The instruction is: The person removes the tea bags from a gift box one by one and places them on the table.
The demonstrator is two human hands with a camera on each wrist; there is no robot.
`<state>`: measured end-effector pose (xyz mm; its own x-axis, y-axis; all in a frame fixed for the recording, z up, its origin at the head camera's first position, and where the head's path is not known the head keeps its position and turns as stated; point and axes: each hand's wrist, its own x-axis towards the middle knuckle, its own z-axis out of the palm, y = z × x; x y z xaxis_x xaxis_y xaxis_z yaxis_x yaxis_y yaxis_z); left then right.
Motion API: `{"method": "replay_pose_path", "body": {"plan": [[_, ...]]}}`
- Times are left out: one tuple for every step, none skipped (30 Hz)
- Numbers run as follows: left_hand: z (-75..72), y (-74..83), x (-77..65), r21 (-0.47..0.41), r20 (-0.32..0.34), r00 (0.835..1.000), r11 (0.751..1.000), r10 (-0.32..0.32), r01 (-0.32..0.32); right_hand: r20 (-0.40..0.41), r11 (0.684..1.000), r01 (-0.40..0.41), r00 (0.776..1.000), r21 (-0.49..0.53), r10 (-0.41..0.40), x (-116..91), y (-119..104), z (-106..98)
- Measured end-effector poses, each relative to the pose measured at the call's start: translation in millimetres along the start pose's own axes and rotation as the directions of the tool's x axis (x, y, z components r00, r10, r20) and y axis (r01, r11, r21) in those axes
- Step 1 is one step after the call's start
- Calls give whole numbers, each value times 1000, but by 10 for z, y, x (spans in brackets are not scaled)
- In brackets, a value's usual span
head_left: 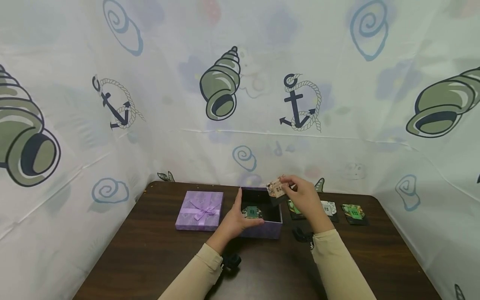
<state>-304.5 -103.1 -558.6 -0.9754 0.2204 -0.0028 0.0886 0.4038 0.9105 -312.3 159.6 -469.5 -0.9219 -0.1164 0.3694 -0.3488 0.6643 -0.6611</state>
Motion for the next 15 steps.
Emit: {"method": "replay_pose_path", "body": {"plan": [[0,4,1,-1,-1,1000,1000,2,-2,-21,1000,-7,1000,-4,7,-27,37,-15],[-1,7,1,-3,-1,1000,1000,4,-4,-35,1000,-13,999,-9,13,-57,77,-29],[-1,8,0,-3,-1,1000,1000,4,-4,-45,1000,-23,999,-15,22,-87,118,-40],[-2,8,-1,-6,0,1000,1000,3,-3,-52,999,-36,998,-17,35,-120,158,-51],[-2,6,-3,-6,0,1000,1000,5,-5,-58,999,-49,997,-22,47,-151,199,-60],[-2,3,-4,-5,-1,1000,1000,7,-7,-61,998,-62,996,-28,61,-185,240,-68],[0,-1,-2,-6,-1,1000,1000,8,-8,-66,996,-79,995,-29,77,-221,276,-75],[0,-5,-2,-4,-2,1000,1000,8,-8,-72,995,-96,993,-24,94,-256,308,-85],[0,-9,-1,-2,-4,1000,1000,9,-9,-83,993,-114,990,-20,112,-291,338,-93],[0,-10,-1,0,-7,1000,1000,11,-11,-95,992,-128,987,-12,126,-323,366,-105],[0,-12,-1,0,-8,1000,1000,12,-12,-108,990,-141,984,-9,139,-357,391,-116],[0,-14,0,-1,-9,1000,1000,12,-12,-118,988,-155,981,-7,153,-391,416,-129],[-2,-15,0,-4,-8,1000,1000,10,-11,-129,986,-169,977,-6,167,-422,438,-140],[-4,-16,-2,-7,-7,1000,1000,9,-9,-136,983,-183,974,-10,180,-452,463,-151],[-6,-17,-3,-9,-7,1000,1000,8,-9,-139,981,-195,972,-13,192,-480,492,-159]]}}
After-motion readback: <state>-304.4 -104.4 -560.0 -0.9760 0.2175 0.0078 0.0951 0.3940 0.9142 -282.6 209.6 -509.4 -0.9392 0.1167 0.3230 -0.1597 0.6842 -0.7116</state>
